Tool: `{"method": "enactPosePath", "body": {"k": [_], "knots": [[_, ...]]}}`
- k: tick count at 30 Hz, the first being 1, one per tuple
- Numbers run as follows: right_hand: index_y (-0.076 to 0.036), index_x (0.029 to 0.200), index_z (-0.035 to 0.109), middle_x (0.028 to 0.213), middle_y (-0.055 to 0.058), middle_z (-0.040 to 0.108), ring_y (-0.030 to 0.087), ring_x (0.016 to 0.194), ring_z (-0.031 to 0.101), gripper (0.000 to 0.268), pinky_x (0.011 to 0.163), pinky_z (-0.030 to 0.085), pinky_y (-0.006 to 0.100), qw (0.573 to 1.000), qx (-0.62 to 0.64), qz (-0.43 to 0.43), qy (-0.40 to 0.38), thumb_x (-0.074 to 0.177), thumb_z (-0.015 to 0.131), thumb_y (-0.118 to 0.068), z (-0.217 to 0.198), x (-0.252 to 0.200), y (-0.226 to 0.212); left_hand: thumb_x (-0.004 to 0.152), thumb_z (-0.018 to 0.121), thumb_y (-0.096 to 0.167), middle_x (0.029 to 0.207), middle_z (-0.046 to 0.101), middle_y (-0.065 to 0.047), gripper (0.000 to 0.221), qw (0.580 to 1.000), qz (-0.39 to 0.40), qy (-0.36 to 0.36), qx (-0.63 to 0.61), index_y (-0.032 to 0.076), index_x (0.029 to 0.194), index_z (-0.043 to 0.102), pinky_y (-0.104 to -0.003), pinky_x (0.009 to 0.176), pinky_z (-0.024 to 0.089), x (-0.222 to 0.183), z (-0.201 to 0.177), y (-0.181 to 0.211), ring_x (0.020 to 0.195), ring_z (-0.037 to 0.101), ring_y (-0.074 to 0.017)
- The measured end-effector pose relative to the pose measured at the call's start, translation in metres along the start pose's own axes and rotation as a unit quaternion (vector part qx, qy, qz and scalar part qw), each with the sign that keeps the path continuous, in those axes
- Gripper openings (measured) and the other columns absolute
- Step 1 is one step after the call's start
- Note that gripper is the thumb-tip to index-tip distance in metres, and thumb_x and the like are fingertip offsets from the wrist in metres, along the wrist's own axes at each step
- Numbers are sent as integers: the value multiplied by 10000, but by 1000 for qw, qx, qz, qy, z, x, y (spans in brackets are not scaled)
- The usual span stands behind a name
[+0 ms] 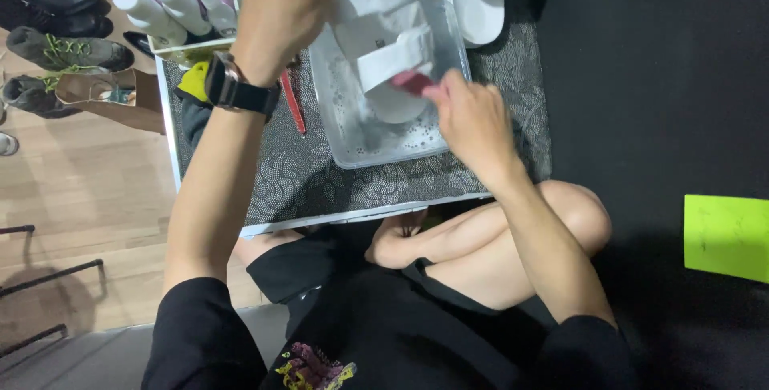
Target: Cleaning the sole of a white sandal using a brush and soapy water in a plastic tray.
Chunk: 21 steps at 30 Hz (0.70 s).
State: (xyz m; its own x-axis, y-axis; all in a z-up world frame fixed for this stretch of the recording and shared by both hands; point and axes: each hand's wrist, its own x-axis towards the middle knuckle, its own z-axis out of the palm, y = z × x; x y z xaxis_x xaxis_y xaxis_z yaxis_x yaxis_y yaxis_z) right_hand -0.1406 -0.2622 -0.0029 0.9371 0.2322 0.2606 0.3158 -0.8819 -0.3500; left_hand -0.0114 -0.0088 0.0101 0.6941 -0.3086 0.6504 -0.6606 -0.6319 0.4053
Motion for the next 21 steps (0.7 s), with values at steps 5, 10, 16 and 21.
{"method": "enactPosePath", "body": {"k": [5, 10, 16, 21], "knots": [[-6, 963, 604, 693, 143, 702, 310, 521, 673, 157, 498, 537, 445, 990, 59, 108, -63, 1032, 518, -118, 35, 19, -11, 996, 581, -10, 822, 671, -180, 71, 999, -28, -5, -30, -46, 1018, 639, -412, 516, 465, -6, 7, -20, 578, 582, -295], [-61, 869, 707, 759, 35, 688, 175, 592, 590, 365, 562, 473, 321, 909, 220, 266, -232, 986, 519, -351, 38, 34, -11, 1105, 580, 73, 767, 678, -158, 151, 995, -78, 14, -63, -69, 1061, 606, -405, 502, 425, -20, 6, -41, 538, 542, -244], [37, 1232, 637, 644, 13, 551, 66, 462, 411, 407, 406, 311, 199, 819, 445, 304, -199, 885, 428, 1, 69, 51, -9, 1123, 568, 89, 757, 690, -137, 177, 996, -47, 30, -70, -40, 1244, 572, -364, 454, 395, -20, 10, -32, 506, 533, -211], [4, 944, 679, 850, 153, 717, 296, 726, 684, 425, 713, 529, 437, 907, 169, 267, -279, 1009, 413, -321, 29, 45, -22, 1116, 611, 151, 674, 630, -62, 203, 988, -126, -51, -76, -27, 1211, 597, -323, 449, 382, -9, 3, -35, 512, 523, -160]]}}
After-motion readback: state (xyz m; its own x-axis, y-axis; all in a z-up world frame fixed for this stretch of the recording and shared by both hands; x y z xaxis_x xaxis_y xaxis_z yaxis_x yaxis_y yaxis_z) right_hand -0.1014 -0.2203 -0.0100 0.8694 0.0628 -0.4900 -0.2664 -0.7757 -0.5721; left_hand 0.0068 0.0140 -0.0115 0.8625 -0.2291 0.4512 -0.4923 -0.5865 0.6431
